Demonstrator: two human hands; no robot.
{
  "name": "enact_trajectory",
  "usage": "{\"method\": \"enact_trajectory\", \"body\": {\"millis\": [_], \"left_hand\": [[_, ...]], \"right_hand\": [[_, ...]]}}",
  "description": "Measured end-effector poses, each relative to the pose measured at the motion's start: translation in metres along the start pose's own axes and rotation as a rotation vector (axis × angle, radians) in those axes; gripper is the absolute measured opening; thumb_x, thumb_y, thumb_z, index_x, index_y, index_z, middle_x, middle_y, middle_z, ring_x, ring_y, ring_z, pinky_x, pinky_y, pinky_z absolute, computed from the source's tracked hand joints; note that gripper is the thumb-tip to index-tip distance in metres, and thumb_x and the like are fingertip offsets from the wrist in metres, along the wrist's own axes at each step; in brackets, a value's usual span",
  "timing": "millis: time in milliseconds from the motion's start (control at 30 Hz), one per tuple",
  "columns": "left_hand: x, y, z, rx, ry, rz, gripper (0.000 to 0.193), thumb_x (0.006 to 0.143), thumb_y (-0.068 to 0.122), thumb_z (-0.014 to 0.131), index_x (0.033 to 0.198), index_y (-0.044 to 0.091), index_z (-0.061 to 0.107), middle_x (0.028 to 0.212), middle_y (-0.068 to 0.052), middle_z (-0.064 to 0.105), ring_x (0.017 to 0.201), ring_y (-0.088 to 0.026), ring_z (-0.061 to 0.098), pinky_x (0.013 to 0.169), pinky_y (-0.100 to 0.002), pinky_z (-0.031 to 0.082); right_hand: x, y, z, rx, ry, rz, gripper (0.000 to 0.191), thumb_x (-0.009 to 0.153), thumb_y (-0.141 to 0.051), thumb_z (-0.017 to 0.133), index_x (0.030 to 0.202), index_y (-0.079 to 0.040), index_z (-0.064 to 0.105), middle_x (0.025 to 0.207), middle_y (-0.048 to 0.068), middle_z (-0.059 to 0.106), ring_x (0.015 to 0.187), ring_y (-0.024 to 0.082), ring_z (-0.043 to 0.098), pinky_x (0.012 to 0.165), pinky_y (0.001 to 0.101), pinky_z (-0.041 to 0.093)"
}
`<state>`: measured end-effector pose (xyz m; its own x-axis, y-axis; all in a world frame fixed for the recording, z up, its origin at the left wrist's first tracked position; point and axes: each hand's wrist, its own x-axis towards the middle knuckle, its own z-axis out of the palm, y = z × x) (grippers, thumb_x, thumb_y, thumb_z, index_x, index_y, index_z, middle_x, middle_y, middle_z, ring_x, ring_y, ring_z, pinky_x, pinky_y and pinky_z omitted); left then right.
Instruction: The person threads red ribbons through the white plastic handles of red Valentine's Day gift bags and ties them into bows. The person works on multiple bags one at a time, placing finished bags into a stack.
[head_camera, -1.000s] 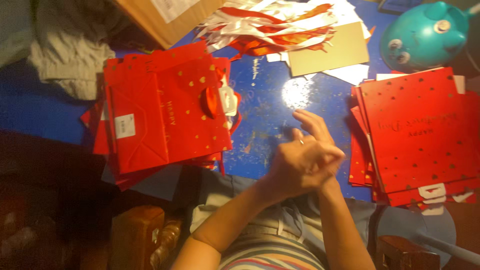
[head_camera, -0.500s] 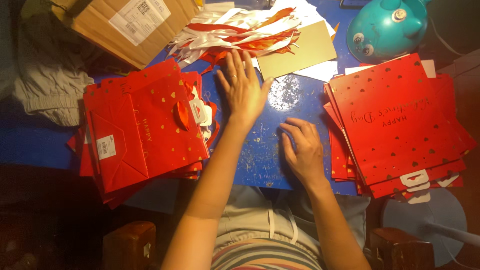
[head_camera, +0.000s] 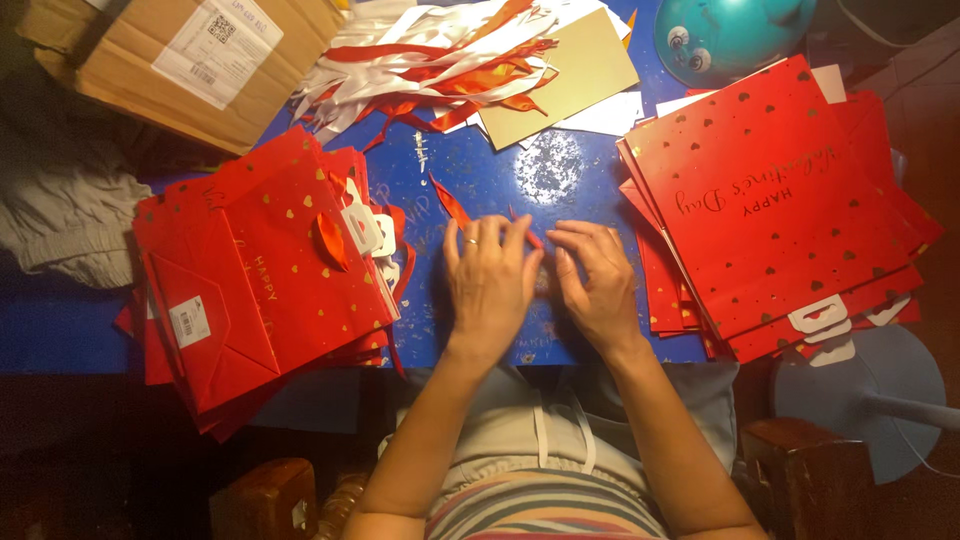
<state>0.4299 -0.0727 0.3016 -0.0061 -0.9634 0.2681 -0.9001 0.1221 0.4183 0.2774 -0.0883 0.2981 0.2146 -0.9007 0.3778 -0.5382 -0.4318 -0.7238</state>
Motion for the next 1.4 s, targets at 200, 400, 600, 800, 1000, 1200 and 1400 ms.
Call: {"method": "enact_trajectory", "body": {"millis": [200, 400, 600, 800, 1000, 1200, 1400], "left_hand": [[0.01, 0.007, 0.001, -0.045, 0.028, -0.009, 0.047, 0.082, 0.031, 0.078, 0.119, 0.007, 0.063, 0.114, -0.012, 0.058, 0.118, -0.031, 0.053, 0.111, -0.052, 0.034], [0.002, 0.003, 0.008, -0.067, 0.074, -0.093, 0.032, 0.092, 0.016, 0.068, 0.124, 0.011, 0.062, 0.12, -0.01, 0.06, 0.121, -0.03, 0.053, 0.111, -0.047, 0.035], [-0.01, 0.013, -0.002, -0.172, 0.104, -0.042, 0.028, 0.094, 0.012, 0.066, 0.121, 0.01, 0.063, 0.117, -0.01, 0.062, 0.118, -0.031, 0.055, 0.109, -0.047, 0.037], [0.003, 0.048, -0.005, -0.479, 0.121, 0.01, 0.024, 0.098, 0.008, 0.065, 0.122, 0.009, 0.065, 0.122, -0.01, 0.065, 0.119, -0.031, 0.06, 0.108, -0.045, 0.045], [0.009, 0.129, 0.029, -0.475, -0.027, 0.488, 0.038, 0.091, 0.012, 0.071, 0.128, 0.008, 0.064, 0.133, -0.012, 0.063, 0.138, -0.035, 0.053, 0.122, -0.051, 0.038], [0.002, 0.211, 0.06, -0.42, -0.039, 0.545, 0.079, 0.068, 0.041, 0.078, 0.129, -0.005, 0.057, 0.135, -0.026, 0.058, 0.133, -0.043, 0.048, 0.111, -0.059, 0.035], [-0.003, 0.213, 0.07, -0.257, -0.089, 0.552, 0.047, 0.092, 0.023, 0.072, 0.128, -0.001, 0.057, 0.126, -0.021, 0.066, 0.12, -0.036, 0.065, 0.1, -0.041, 0.055]], "right_hand": [[-0.005, -0.001, -0.007, 0.027, 0.075, 0.032, 0.019, 0.096, -0.002, 0.064, 0.114, -0.003, 0.071, 0.12, 0.014, 0.069, 0.111, 0.031, 0.065, 0.098, 0.0393, 0.051], [0.001, 0.003, -0.006, -0.078, 0.035, 0.042, 0.026, 0.093, -0.013, 0.072, 0.116, -0.002, 0.071, 0.116, 0.013, 0.067, 0.108, 0.032, 0.061, 0.095, 0.0413, 0.049], [-0.002, -0.006, 0.004, -0.265, -0.008, -0.004, 0.019, 0.083, -0.018, 0.079, 0.098, -0.009, 0.073, 0.105, 0.009, 0.068, 0.099, 0.03, 0.06, 0.086, 0.0439, 0.046], [-0.041, -0.014, -0.033, 0.552, 0.348, 0.112, 0.008, 0.109, -0.009, 0.058, 0.116, -0.005, 0.058, 0.109, 0.007, 0.068, 0.09, 0.013, 0.066, 0.078, 0.0285, 0.057], [-0.08, -0.006, -0.097, 0.442, 0.663, 0.173, 0.015, 0.113, -0.01, 0.053, 0.123, -0.001, 0.058, 0.097, 0.007, 0.064, 0.067, 0.006, 0.046, 0.057, 0.0201, 0.038], [-0.101, 0.016, -0.161, 0.29, 0.971, 0.064, 0.021, 0.118, -0.023, 0.054, 0.123, -0.004, 0.06, 0.079, 0.003, 0.055, 0.054, 0.004, 0.034, 0.05, 0.0196, 0.024], [-0.102, 0.03, -0.177, 0.312, 1.004, 0.103, 0.019, 0.117, -0.02, 0.054, 0.12, -0.002, 0.061, 0.077, 0.004, 0.056, 0.051, 0.004, 0.033, 0.048, 0.0204, 0.024]]}}
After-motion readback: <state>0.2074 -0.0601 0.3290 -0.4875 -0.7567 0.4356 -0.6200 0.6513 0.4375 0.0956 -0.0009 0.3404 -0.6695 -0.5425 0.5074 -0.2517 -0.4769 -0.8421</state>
